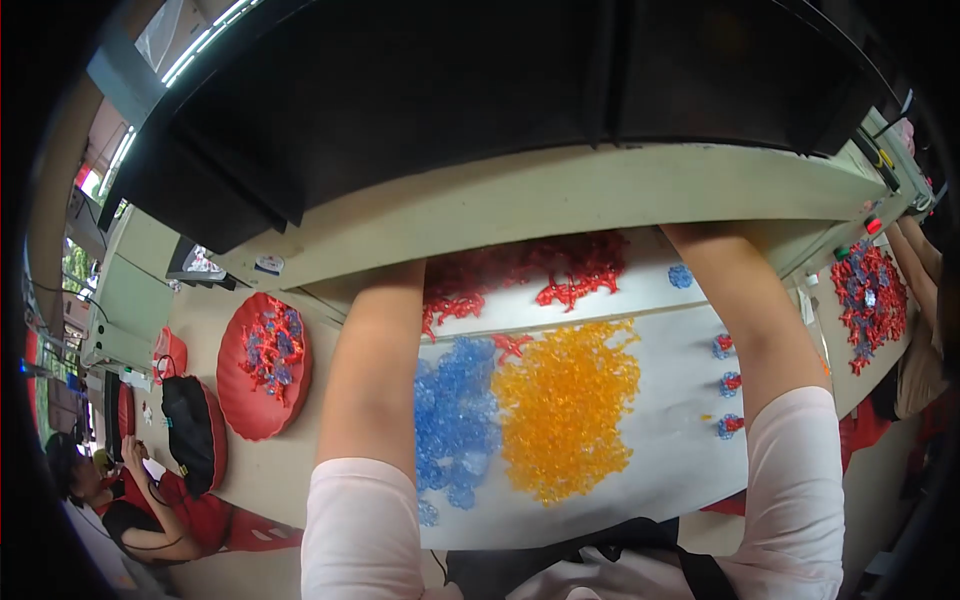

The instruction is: The person glues toy figurines onto plastic bases with a squeeze bottle, gathers the assembled figurines onto a tray to dump them onto an adjacent workstation, and empties plastic bases from a container onto the table.

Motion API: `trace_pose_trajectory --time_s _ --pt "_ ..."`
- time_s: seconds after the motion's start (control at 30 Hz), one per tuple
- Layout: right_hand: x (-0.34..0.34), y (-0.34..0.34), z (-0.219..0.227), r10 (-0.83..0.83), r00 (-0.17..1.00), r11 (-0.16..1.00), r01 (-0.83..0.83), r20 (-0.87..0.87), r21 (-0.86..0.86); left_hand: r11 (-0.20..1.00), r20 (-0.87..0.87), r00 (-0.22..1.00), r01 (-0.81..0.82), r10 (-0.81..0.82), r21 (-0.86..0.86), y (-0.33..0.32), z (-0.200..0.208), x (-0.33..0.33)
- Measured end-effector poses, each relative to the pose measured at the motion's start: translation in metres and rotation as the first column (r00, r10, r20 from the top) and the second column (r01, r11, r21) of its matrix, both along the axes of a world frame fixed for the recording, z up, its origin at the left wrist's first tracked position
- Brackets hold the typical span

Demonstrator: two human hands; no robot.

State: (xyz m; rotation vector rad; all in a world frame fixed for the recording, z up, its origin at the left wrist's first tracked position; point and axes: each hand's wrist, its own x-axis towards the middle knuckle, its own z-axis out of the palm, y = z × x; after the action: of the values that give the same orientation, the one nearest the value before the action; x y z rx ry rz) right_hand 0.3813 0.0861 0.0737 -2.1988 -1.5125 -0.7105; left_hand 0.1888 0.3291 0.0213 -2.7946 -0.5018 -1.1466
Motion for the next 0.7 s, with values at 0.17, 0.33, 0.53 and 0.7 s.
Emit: trace_pose_trajectory --time_s 0.17,0.33,0.53,0.7 --pt "0.0 -0.002 0.004 0.0 0.997 0.996 -0.007 -0.074 -0.086 0.997 -0.053 0.998 0.011 -0.015 -0.077 0.002 0.003 -0.006" --pt "-0.004 -0.002 -0.004 -0.035 0.998 0.991 0.027 -0.058 -0.132 0.992 -0.016 0.998 0.063 -0.066 -0.112 0.006 -0.006 -0.02" --pt "-0.034 -0.032 0.019 -0.114 0.984 0.922 0.053 -0.138 -0.383 0.895 -0.499 0.744 0.341 -0.444 -0.288 -0.062 0.061 -0.121" --pt "-0.135 -0.125 0.108 0.308 0.821 0.666 -0.547 -0.481 -0.507 0.565 -0.383 0.447 0.401 -0.808 -0.721 -0.102 0.215 -0.221"
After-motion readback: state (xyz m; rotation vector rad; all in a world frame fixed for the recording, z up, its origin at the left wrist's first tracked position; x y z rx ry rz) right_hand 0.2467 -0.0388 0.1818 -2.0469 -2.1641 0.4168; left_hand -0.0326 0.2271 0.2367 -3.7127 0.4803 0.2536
